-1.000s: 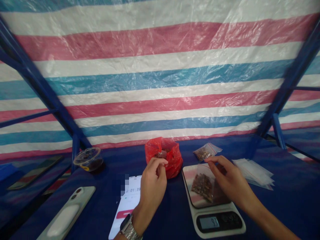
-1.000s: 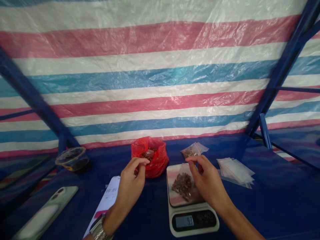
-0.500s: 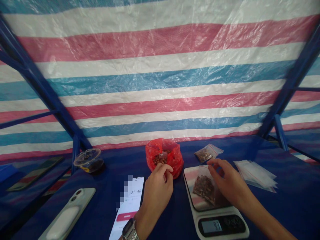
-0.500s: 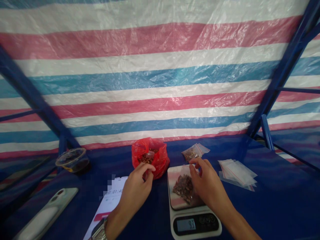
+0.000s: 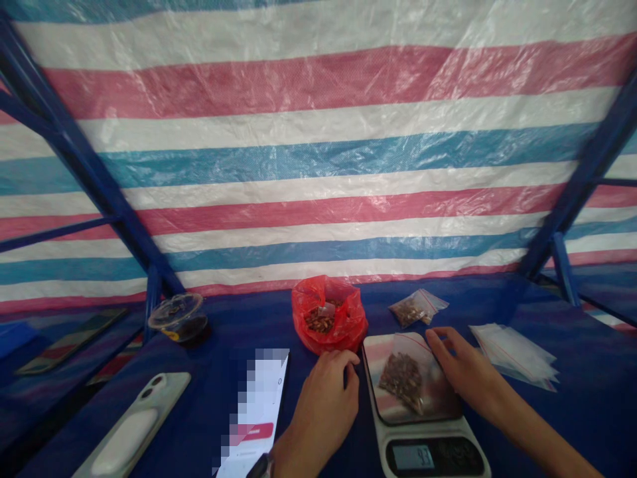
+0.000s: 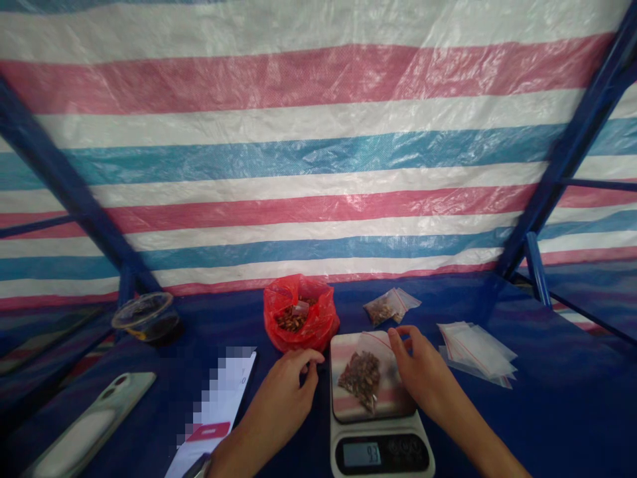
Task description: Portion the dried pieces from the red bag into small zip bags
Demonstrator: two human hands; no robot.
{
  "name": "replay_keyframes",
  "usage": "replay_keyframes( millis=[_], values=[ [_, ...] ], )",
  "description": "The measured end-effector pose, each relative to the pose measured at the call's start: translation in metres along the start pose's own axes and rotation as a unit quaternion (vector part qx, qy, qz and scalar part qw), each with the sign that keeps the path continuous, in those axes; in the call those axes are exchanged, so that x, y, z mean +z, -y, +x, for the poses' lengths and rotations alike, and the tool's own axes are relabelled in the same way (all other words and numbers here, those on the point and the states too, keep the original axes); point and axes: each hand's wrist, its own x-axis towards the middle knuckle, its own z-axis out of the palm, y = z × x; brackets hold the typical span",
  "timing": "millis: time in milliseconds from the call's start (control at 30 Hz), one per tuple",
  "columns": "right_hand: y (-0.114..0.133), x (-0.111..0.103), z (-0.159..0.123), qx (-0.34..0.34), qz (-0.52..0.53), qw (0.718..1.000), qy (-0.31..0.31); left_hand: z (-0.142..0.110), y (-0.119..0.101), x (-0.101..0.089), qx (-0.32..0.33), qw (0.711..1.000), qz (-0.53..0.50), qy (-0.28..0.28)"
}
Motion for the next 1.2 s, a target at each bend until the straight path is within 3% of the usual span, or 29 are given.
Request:
replay_keyframes(
  millis=[133,433,633,767,833,933,1033,1200],
  values=[
    [0.015,0.004,-0.007,0.026,0.04,0.995,0.084,0.005,0.003,-0.006,-0.027,1.0,-0.013,-0.002],
    [0.028,0.022,-0.014,-0.049,0.052,0.993,0.099,0.013,0.01,-0.014,-0.045,0.997,-0.043,-0.039],
    [0.017,0.024,-0.014,-0.107,-0.011,0.992,0.059,0.015,0.007,-0.019,-0.042,0.997,-0.016,-0.065],
    [0.025,0.024,0.001,-0.159,-0.037,0.986,0.028,0.019,0.008,-0.024,-0.02,0.991,-0.01,-0.131],
    [0.039,0.024,0.011,-0.169,-0.064,0.982,0.055,0.022,0.01,-0.026,-0.011,0.984,-0.016,-0.177],
    [0.062,0.021,0.02,-0.149,-0.146,0.968,0.143,0.023,0.01,-0.025,0.001,0.978,-0.033,-0.208],
    [0.065,0.018,0.018,-0.125,-0.194,0.959,0.166,0.021,0.005,-0.02,0.009,0.981,-0.042,-0.188],
    [0.043,0.016,0.014,-0.154,-0.128,0.962,0.187,0.01,-0.014,-0.015,0.032,0.988,-0.057,-0.142]
  ],
)
